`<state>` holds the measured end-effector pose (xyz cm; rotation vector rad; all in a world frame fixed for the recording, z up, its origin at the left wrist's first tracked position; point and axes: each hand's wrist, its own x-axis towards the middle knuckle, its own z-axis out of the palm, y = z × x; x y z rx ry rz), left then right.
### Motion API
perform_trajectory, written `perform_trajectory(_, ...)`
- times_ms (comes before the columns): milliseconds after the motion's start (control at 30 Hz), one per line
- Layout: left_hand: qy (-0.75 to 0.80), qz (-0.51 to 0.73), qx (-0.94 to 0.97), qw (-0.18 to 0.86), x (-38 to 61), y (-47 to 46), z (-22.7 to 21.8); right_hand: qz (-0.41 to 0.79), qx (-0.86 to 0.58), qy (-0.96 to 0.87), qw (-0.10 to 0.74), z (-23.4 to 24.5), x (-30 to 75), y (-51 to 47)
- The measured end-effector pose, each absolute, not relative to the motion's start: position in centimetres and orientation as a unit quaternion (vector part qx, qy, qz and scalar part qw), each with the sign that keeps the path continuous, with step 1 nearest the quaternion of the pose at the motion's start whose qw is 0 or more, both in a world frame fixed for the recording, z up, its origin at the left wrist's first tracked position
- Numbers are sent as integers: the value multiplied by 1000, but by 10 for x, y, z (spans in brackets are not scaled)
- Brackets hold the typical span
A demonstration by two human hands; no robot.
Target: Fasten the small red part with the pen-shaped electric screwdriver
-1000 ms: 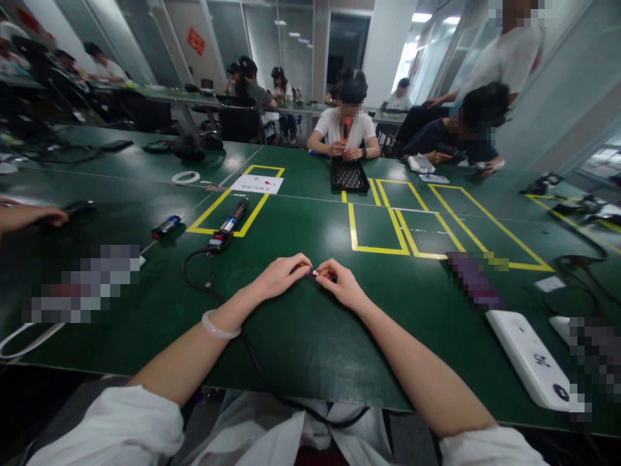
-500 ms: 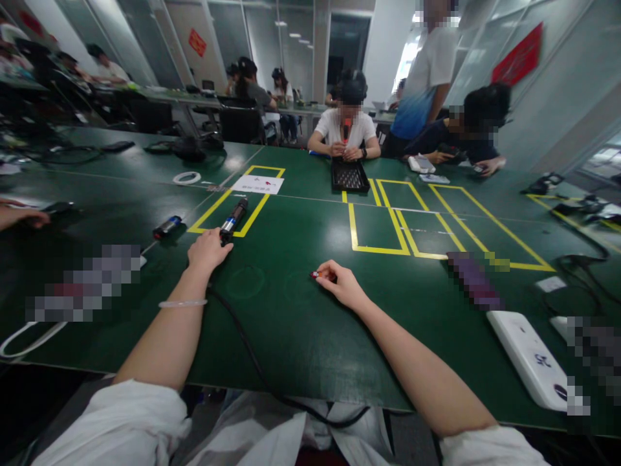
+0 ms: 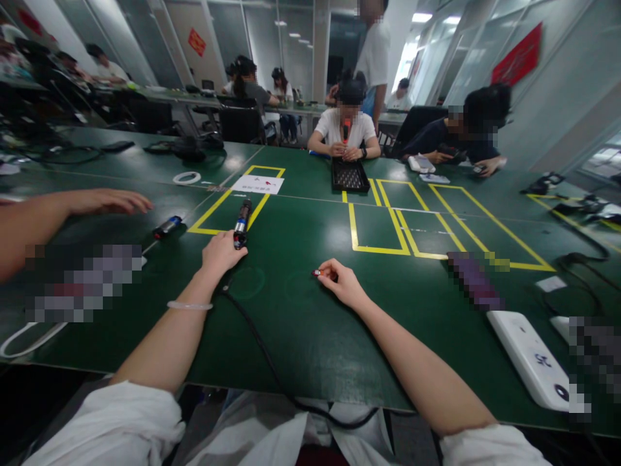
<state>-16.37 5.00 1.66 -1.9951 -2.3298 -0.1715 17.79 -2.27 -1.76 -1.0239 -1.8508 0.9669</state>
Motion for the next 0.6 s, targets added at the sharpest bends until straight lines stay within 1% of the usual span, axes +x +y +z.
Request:
perform_trajectory(300,-644,-67,-759,66,-85,15,20,376,-406,-732,397,-23,177,-20)
perform_trajectory(600,-519,-90,-847,67,-28,-26,23,356,-414,-744,386,-20,178,-21)
